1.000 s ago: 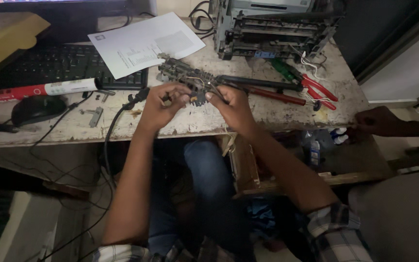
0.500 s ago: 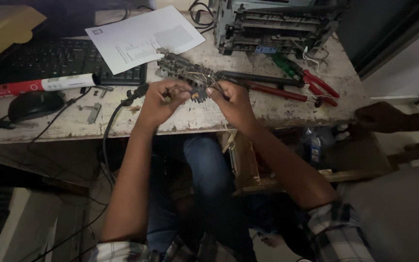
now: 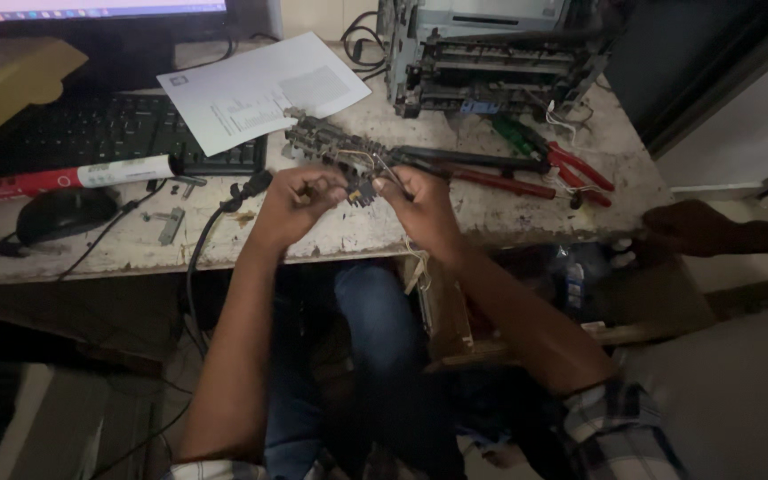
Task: The person works on a disassembled electronic device, using a screwdriver to manipulate small components and wires. They then reassemble the device's casing, securing it with screws. The task involves handling various tools and parts on a cluttered workbench.
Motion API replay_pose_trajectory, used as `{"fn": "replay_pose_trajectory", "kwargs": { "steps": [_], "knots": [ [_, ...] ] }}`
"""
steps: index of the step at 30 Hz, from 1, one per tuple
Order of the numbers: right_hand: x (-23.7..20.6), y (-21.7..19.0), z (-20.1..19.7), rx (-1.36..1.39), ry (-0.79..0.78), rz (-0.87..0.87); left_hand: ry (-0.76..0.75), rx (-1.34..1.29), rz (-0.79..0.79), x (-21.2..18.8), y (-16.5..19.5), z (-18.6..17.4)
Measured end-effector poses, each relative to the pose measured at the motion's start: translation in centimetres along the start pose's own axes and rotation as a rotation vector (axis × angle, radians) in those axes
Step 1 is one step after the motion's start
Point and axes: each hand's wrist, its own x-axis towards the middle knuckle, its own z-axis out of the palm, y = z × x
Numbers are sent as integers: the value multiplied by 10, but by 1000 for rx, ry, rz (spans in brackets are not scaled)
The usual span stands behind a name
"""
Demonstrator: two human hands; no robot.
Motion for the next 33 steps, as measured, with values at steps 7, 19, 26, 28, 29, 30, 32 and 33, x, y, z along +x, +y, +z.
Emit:
{"fn": "replay_pose_trajectory", "kwargs": {
  "steps": [7, 19, 26, 28, 29, 30, 32, 33],
  "knots": [
    [0, -3, 1, 38, 3, -26, -14, 40, 81, 3, -3, -1],
    [0, -10, 3, -9, 43, -42, 52, 121, 151, -1, 17, 3],
    [-2, -8, 5, -29, 33, -2, 36, 119, 161, -2, 12, 0],
    [-2, -7, 6, -21, 30, -29, 64, 143, 130, -1, 11, 1],
    [-2, -6, 6, -33, 32, -39, 66, 139, 127, 0, 10, 2],
    [-2, -6, 7, -44, 33, -46, 67, 134, 119, 0, 10, 2],
    [-3, -5, 9, -32, 48, -62, 72, 129, 112, 0, 10, 3],
    [-3, -5, 9, -28, 57, -72, 77, 129, 117, 0, 10, 3]
  ]
}}
